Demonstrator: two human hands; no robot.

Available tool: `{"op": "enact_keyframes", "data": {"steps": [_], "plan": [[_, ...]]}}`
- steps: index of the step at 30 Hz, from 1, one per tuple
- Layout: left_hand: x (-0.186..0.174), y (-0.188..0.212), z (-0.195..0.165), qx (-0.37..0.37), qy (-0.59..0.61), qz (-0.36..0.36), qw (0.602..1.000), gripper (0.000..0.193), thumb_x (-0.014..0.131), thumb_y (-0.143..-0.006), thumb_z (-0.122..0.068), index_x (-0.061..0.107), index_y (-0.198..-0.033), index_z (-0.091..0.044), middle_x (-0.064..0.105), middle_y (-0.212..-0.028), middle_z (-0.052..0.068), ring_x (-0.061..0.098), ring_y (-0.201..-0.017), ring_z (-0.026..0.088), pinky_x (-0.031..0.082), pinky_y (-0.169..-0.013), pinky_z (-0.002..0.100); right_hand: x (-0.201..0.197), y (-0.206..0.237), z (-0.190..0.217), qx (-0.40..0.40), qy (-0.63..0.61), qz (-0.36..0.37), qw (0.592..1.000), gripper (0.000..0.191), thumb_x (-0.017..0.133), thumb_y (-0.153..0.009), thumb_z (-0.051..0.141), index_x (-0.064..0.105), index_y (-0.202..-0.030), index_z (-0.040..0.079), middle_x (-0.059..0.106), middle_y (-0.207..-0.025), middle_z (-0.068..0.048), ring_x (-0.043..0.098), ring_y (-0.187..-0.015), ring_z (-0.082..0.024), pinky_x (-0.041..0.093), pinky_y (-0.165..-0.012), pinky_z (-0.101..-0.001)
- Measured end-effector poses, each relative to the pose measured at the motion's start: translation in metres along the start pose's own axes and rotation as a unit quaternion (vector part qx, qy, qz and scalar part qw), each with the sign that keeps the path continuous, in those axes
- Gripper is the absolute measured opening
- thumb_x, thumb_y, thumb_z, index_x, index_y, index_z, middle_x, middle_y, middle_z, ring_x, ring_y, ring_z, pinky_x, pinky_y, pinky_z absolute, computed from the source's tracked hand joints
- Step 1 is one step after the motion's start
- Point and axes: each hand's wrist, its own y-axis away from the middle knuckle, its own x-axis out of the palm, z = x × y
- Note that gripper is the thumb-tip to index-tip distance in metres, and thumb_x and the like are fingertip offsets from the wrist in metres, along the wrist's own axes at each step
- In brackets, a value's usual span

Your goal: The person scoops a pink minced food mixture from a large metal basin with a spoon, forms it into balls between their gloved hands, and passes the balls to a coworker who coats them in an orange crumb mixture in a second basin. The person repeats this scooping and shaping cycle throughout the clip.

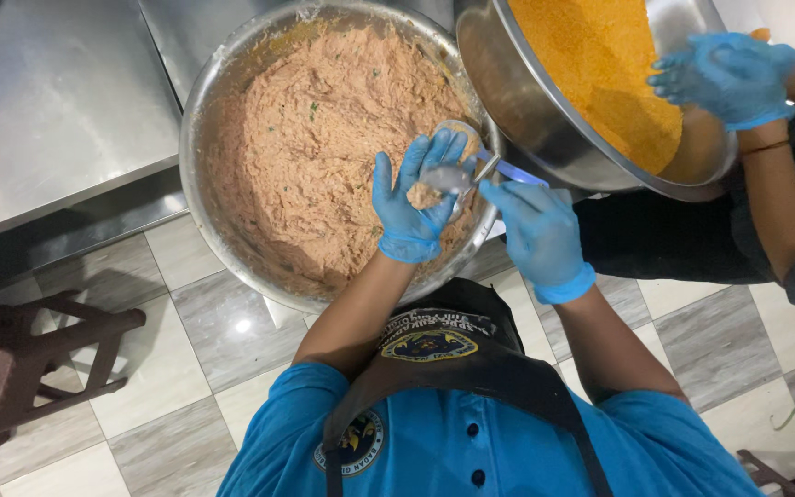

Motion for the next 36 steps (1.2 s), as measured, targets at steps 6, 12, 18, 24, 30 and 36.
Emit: {"op": "enact_keyframes", "data": {"steps": [6, 12, 18, 24, 30, 36], "plan": [[-0.012, 0.0, -0.006, 0.081, -0.219, 0.017, 0.972, 0.073, 0.032, -0.111, -0.058, 0.059, -0.14, 0.004, 0.05, -0.157, 0.022, 0.043, -0.15, 0.037, 0.03, -0.131, 0.053, 0.036, 0.011, 0.001, 0.111, -0.095, 0.068, 0.987, 0.037, 0.058, -0.096, 0.001, 0.071, -0.13, 0.009, 0.07, -0.103, -0.017, 0.068, -0.092, -0.038, 0.053, -0.077, -0.0439], [-0.036, -0.011, -0.002, 0.113, -0.326, -0.002, 0.939, 0.076, 0.03, -0.113, -0.058, 0.057, -0.141, 0.006, 0.051, -0.156, 0.024, 0.045, -0.149, 0.037, 0.031, -0.13, 0.051, 0.05, 0.026, -0.014, 0.18, -0.189, 0.154, 0.953, 0.039, 0.061, -0.096, 0.005, 0.07, -0.133, 0.013, 0.07, -0.095, -0.013, 0.069, -0.082, -0.027, 0.054, -0.075, -0.0358], [-0.04, -0.016, 0.005, 0.071, -0.297, -0.033, 0.952, 0.079, 0.03, -0.108, -0.062, 0.057, -0.141, 0.006, 0.051, -0.155, 0.023, 0.043, -0.149, 0.035, 0.032, -0.127, 0.054, 0.017, 0.019, -0.038, 0.416, -0.473, 0.246, 0.736, 0.039, 0.063, -0.098, 0.008, 0.074, -0.135, 0.011, 0.053, -0.081, 0.004, 0.041, -0.067, -0.007, 0.035, -0.058, -0.0216], [-0.027, -0.007, 0.007, 0.054, -0.272, -0.026, 0.961, 0.08, 0.029, -0.107, -0.063, 0.057, -0.142, 0.003, 0.049, -0.156, 0.024, 0.043, -0.15, 0.036, 0.03, -0.128, 0.055, -0.078, -0.007, -0.091, 0.388, -0.413, 0.128, 0.814, 0.032, 0.067, -0.095, 0.009, 0.074, -0.127, 0.007, 0.069, -0.09, 0.0, 0.051, -0.069, -0.005, 0.043, -0.061, -0.0198], [-0.029, 0.014, -0.009, 0.111, -0.31, -0.069, 0.942, 0.081, 0.028, -0.105, -0.065, 0.058, -0.14, 0.002, 0.05, -0.156, 0.024, 0.042, -0.15, 0.038, 0.027, -0.127, 0.059, -0.106, -0.061, -0.199, 0.313, -0.318, 0.084, 0.891, 0.035, 0.065, -0.097, 0.011, 0.072, -0.132, 0.008, 0.066, -0.093, 0.002, 0.055, -0.076, -0.005, 0.045, -0.068, -0.0196], [-0.038, 0.037, -0.026, 0.176, -0.338, -0.111, 0.918, 0.077, 0.03, -0.105, -0.064, 0.06, -0.141, -0.003, 0.05, -0.157, 0.021, 0.042, -0.151, 0.037, 0.027, -0.129, 0.061, -0.022, -0.075, -0.289, 0.315, -0.246, 0.148, 0.905, 0.034, 0.064, -0.099, 0.017, 0.069, -0.133, 0.011, 0.074, -0.1, -0.004, 0.063, -0.081, -0.011, 0.052, -0.075, -0.0284]]}}
